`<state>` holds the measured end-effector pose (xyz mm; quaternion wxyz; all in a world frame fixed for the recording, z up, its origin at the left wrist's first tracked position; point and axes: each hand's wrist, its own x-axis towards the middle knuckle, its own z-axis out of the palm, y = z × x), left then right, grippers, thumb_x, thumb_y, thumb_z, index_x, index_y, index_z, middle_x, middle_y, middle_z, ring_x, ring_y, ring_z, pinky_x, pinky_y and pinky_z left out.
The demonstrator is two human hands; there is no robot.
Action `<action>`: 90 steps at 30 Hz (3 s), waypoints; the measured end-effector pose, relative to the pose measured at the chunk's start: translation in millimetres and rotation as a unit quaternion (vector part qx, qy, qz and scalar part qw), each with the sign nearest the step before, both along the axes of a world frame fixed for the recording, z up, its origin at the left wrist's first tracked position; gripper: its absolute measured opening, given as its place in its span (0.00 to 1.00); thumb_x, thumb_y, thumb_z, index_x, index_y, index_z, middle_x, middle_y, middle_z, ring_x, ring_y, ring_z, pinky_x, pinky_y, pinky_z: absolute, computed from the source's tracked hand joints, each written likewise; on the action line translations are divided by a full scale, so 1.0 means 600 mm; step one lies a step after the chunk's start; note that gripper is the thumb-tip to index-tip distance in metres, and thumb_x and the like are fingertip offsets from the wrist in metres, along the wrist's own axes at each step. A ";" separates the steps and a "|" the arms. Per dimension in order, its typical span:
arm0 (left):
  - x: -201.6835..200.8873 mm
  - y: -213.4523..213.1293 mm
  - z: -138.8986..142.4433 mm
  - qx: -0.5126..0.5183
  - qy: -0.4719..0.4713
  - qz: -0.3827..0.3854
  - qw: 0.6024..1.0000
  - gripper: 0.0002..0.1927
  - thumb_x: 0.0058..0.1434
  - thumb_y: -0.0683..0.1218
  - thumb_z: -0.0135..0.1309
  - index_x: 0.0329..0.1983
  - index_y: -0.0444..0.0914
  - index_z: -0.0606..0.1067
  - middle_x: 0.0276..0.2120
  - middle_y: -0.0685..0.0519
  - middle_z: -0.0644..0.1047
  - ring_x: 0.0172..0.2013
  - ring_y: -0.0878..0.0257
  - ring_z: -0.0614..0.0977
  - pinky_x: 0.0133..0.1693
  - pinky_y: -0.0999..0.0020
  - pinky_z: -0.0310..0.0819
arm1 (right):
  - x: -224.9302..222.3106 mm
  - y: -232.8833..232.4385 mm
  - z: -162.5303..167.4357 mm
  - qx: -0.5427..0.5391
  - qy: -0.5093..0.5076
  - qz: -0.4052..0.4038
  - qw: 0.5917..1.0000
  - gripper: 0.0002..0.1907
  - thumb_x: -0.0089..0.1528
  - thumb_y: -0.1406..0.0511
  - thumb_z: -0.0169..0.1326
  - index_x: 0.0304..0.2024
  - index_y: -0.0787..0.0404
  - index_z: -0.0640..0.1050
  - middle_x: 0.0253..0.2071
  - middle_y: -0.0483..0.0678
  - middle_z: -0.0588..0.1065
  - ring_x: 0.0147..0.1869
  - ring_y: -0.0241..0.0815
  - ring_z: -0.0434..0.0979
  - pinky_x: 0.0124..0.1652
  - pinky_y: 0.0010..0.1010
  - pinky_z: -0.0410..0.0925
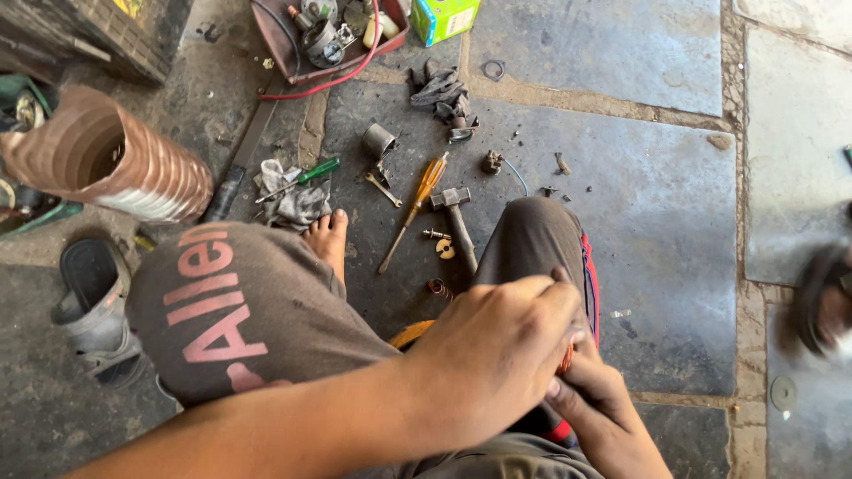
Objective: The person sits on the floor and winds a length of copper wire around their fingers to form a small coil. They repeatedly wrap the wire and adjust the coil with both hands.
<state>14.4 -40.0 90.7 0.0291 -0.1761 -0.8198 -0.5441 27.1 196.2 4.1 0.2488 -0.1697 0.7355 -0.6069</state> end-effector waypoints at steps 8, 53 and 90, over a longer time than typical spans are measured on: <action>0.014 0.011 -0.002 0.053 -0.017 0.012 0.998 0.04 0.67 0.40 0.52 0.41 0.33 0.73 0.35 0.42 0.79 0.37 0.44 0.83 0.37 0.54 0.76 | -0.027 -0.061 0.051 -0.218 -0.015 -0.107 0.970 0.26 0.69 0.59 0.49 0.56 0.79 0.73 0.86 0.60 0.42 0.88 0.59 0.41 0.75 0.51 0.43; -0.019 -0.008 -0.020 0.089 -0.095 -0.096 0.987 0.10 0.65 0.44 0.51 0.38 0.31 0.75 0.29 0.40 0.79 0.30 0.52 0.85 0.35 0.61 0.77 | -0.039 -0.014 0.080 0.120 0.217 0.035 0.968 0.16 0.60 0.66 0.56 0.49 0.69 0.80 0.80 0.65 0.45 0.85 0.60 0.40 0.72 0.50 0.44; -0.003 0.002 0.002 0.071 -0.002 -0.044 0.996 0.07 0.68 0.43 0.52 0.37 0.32 0.72 0.34 0.42 0.77 0.39 0.45 0.82 0.41 0.55 0.74 | -0.053 -0.053 0.032 0.043 0.361 -0.062 0.930 0.16 0.74 0.58 0.44 0.52 0.64 0.72 0.78 0.65 0.57 0.86 0.66 0.49 0.78 0.53 0.48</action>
